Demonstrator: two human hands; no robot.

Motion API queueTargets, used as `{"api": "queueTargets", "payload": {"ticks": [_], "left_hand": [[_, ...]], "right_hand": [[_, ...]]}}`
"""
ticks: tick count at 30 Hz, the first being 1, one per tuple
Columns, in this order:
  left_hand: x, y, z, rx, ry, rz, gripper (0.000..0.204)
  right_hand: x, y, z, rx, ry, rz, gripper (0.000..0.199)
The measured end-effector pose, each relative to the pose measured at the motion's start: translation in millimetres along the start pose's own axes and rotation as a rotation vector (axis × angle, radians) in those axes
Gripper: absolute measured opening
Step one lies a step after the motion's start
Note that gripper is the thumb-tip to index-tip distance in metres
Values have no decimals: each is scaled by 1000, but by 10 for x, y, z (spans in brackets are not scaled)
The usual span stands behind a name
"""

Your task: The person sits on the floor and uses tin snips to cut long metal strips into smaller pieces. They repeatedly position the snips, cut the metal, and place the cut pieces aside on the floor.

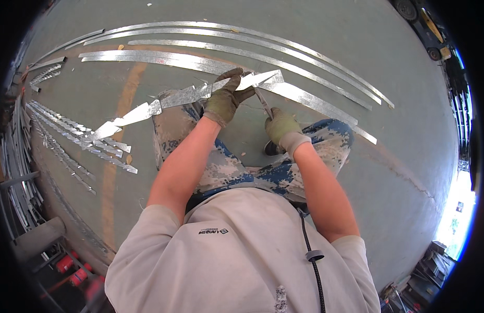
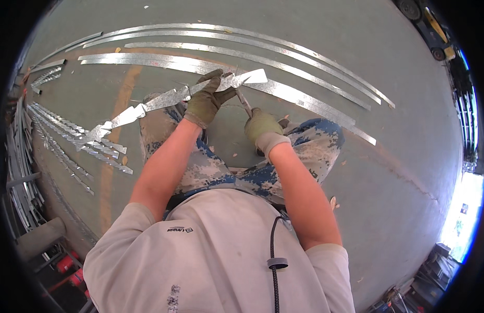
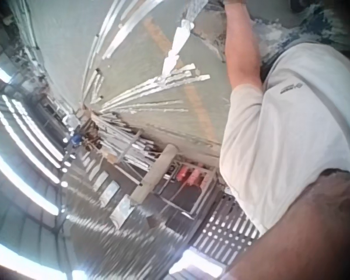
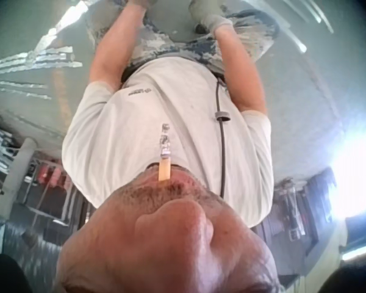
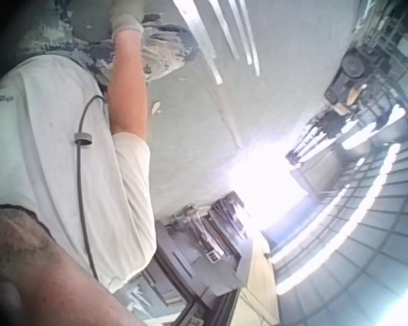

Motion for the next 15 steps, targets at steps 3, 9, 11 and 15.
{"api": "queueTargets", "payload": {"ticks": [3, 9, 11, 15], "left_hand": [[-57, 110, -73, -18, -4, 53, 30], [-45, 161, -125, -36, -102, 48, 35], [-47, 175, -144, -42, -149, 40, 36], [-134, 186, -196, -38, -212, 27, 36]], "right_hand": [[-23, 44, -181, 43, -181, 288, 38], [188, 10, -584, -3, -523, 1032, 37], [294, -56, -634, 54, -539, 1172, 37], [385, -124, -516, 117, -667, 1480, 40]]}}
Point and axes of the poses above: each hand's wrist, its own z-axis towards the middle knuckle, its own x-axis out of the back of the hand, y = z × x, the point moved 1 cm from there along z, towards the middle knuckle, and after that the axes turned 5 degrees about -z, right-handed, at the moved point
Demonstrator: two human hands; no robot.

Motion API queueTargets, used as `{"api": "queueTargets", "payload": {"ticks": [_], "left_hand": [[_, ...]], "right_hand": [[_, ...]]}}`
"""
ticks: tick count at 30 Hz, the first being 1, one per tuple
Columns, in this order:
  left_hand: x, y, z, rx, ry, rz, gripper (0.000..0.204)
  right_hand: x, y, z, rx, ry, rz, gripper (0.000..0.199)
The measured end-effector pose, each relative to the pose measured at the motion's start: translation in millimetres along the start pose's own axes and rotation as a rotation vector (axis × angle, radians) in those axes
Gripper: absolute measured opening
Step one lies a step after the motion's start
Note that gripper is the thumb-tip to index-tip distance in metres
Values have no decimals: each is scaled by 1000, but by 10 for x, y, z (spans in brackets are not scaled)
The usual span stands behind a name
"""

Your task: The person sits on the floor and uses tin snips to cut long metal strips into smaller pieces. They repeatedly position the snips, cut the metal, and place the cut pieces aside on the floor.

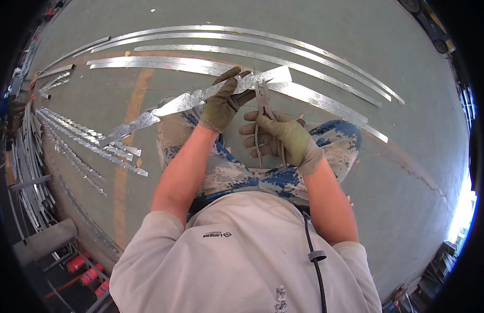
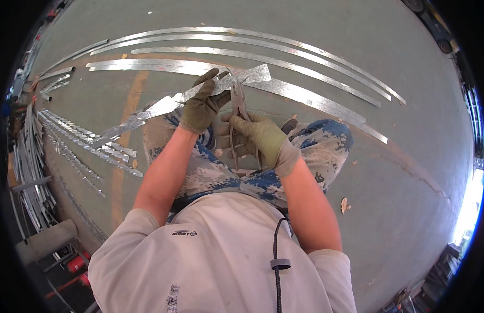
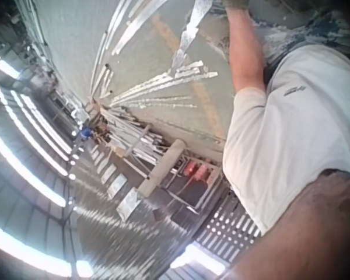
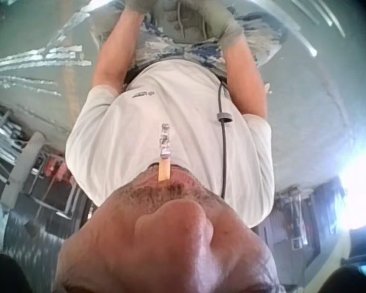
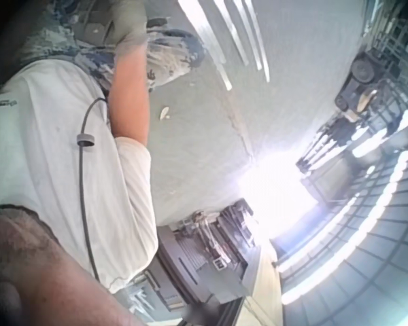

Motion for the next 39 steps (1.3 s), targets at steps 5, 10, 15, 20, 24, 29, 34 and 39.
{"api": "queueTargets", "payload": {"ticks": [5, 10, 15, 20, 24, 29, 34, 39], "left_hand": [[-5, 12, -15, -8, -46, -20, 37], [-65, 47, -48, 40, -21, -6, 37], [-88, 62, -60, 28, -10, 38, 39], [-93, 60, -47, 26, -2, 41, 40], [-70, 16, -28, 29, 50, 48, 40], [1, -53, 8, 27, 71, 82, 38], [0, -84, -5, 48, 88, 81, 34], [60, -94, 34, 41, 113, 57, 30]], "right_hand": [[-34, -136, 47, 12, -84, 83, 39], [33, -132, 167, -14, -34, 21, 38], [-17, -116, 158, 5, -64, 144, 34], [-127, -101, 161, -15, -91, 333, 29], [-187, -114, 227, -52, 43, 179, 22], [-196, -93, 270, -57, 255, -56, 20], [-29, 1, 338, -41, 143, -25, 28], [-6, 68, 270, -42, 46, 82, 37]]}}
Point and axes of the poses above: each hand's wrist, its own z-axis towards the middle knuckle, its own x-axis out of the back of the hand, y = z × x, the point moved 1 cm from there along z, towards the middle knuckle, and after that the axes turned 5 degrees about -z, right-handed, at the moved point
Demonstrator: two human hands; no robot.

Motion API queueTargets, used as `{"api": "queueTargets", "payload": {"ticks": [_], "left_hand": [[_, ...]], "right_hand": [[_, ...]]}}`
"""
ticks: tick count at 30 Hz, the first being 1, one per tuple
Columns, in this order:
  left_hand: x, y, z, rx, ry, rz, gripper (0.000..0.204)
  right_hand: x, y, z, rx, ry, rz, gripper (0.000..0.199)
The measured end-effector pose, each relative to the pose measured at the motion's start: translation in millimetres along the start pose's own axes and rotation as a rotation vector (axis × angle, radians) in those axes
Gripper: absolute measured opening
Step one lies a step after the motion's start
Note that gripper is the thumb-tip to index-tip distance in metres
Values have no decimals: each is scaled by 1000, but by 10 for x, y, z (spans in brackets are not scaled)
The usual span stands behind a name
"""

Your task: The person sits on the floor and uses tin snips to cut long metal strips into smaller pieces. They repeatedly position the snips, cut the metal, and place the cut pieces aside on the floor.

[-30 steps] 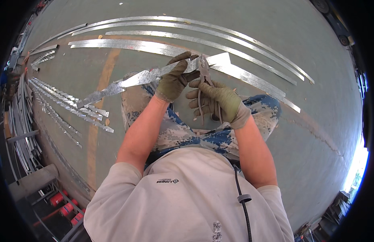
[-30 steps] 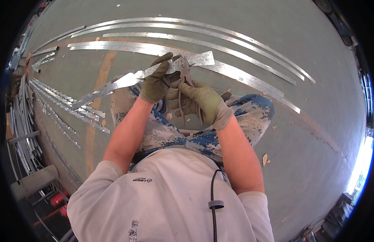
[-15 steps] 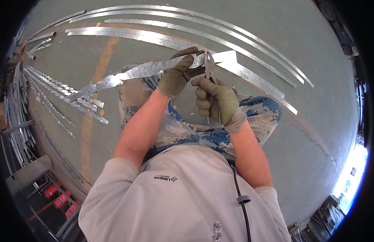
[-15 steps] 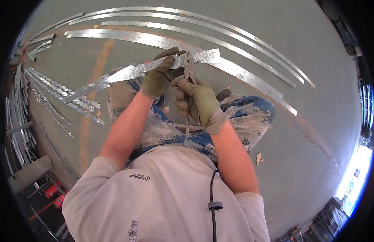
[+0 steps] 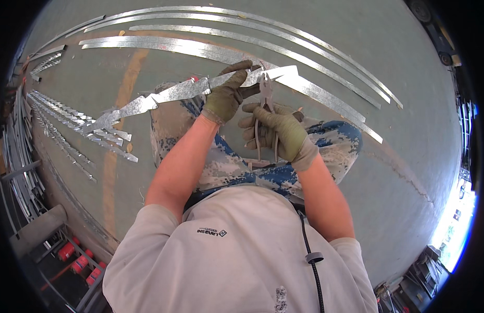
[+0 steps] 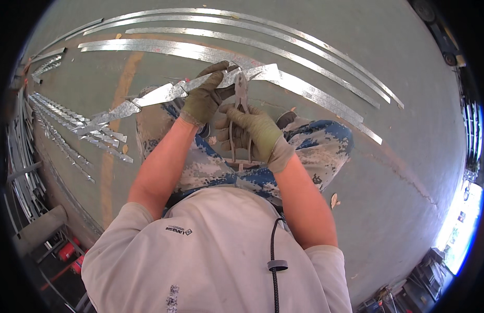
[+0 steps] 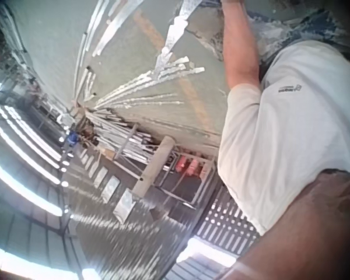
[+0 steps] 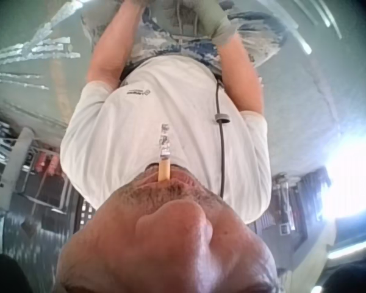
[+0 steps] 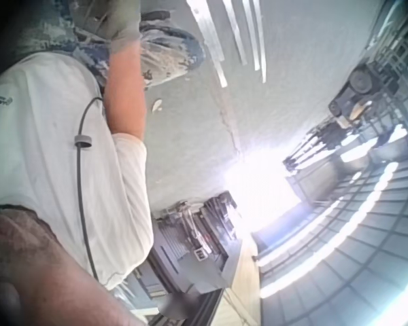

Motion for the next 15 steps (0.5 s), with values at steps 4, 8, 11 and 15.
{"api": "queueTargets", "payload": {"ticks": [4, 8, 11, 15], "left_hand": [[-18, 9, 15, -17, 53, 30, 30], [12, 31, 6, -22, 51, 15, 31], [29, 34, -5, -32, 60, -10, 31], [33, 36, -18, -45, 71, -12, 31]], "right_hand": [[-36, 140, -98, -52, 77, -102, 40], [50, 181, -224, -35, 98, -171, 38], [149, 153, -305, 7, 130, -239, 38], [215, 145, -328, 40, 186, -268, 39]]}}
Point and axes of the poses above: each hand's wrist, its own z-axis towards the middle knuckle, its own x-axis out of the back of the hand, y = z × x, the point moved 1 cm from there along z, towards the middle knuckle, and after that the axes turned 5 degrees about -z, right-handed, at the moved point
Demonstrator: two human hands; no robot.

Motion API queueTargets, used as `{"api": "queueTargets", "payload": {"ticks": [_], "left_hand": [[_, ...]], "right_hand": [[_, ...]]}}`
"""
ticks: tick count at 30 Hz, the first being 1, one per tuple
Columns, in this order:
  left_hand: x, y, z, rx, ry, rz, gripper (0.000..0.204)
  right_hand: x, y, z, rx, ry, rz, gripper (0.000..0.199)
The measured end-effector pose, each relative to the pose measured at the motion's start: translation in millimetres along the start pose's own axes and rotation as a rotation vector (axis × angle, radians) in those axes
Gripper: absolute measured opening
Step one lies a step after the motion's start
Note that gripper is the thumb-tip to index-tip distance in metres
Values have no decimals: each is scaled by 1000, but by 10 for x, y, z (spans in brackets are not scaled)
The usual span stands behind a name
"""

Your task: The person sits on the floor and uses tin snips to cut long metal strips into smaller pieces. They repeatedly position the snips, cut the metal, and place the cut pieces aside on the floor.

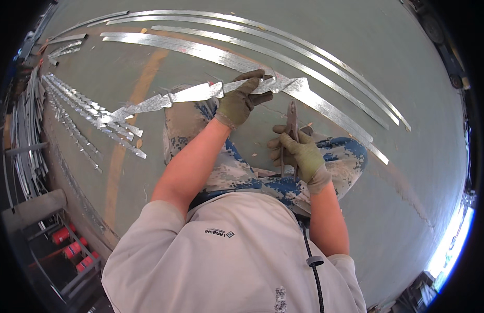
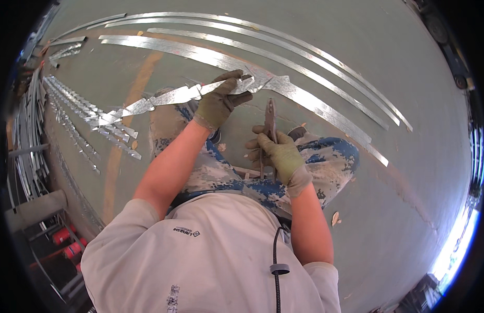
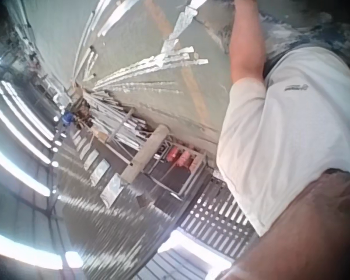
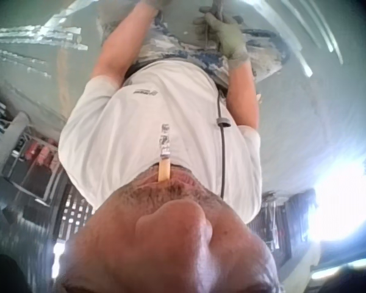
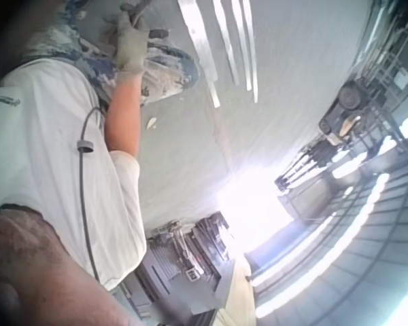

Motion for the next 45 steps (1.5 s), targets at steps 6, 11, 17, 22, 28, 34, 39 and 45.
{"api": "queueTargets", "payload": {"ticks": [6, 11, 17, 22, 28, 34, 39, 45], "left_hand": [[17, -14, 29, 20, 23, -23, 29], [34, -7, 21, 10, 5, -40, 28], [15, -3, 16, 29, -7, -64, 28], [-26, 27, -22, 37, 46, -64, 28], [-131, 160, -95, -31, -12, -78, 29], [-349, 530, -258, -79, 39, 47, 26], [-402, 1376, -602, -331, 93, -64, 24], [205, 2310, -1697, -726, 298, -207, 26]], "right_hand": [[-65, 78, 9, -21, 14, -33, 36], [-102, 214, 16, -65, -25, -4, 35], [-72, 334, 40, -67, -18, 22, 36], [-10, 352, 33, -67, 27, 20, 36], [156, 424, 92, -22, 34, 20, 39], [97, 308, 59, 27, 9, 13, 39], [186, 218, 230, 46, -99, 78, 42], [148, -124, 468, -22, -102, -87, 42]]}}
Point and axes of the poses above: each hand's wrist, its own z-axis towards the middle knuckle, its own x-axis out of the back of the hand, y = z × x, the point moved 1 cm from there along z, towards the middle knuckle, and after that the axes turned 5 degrees about -z, right-handed, at the moved point
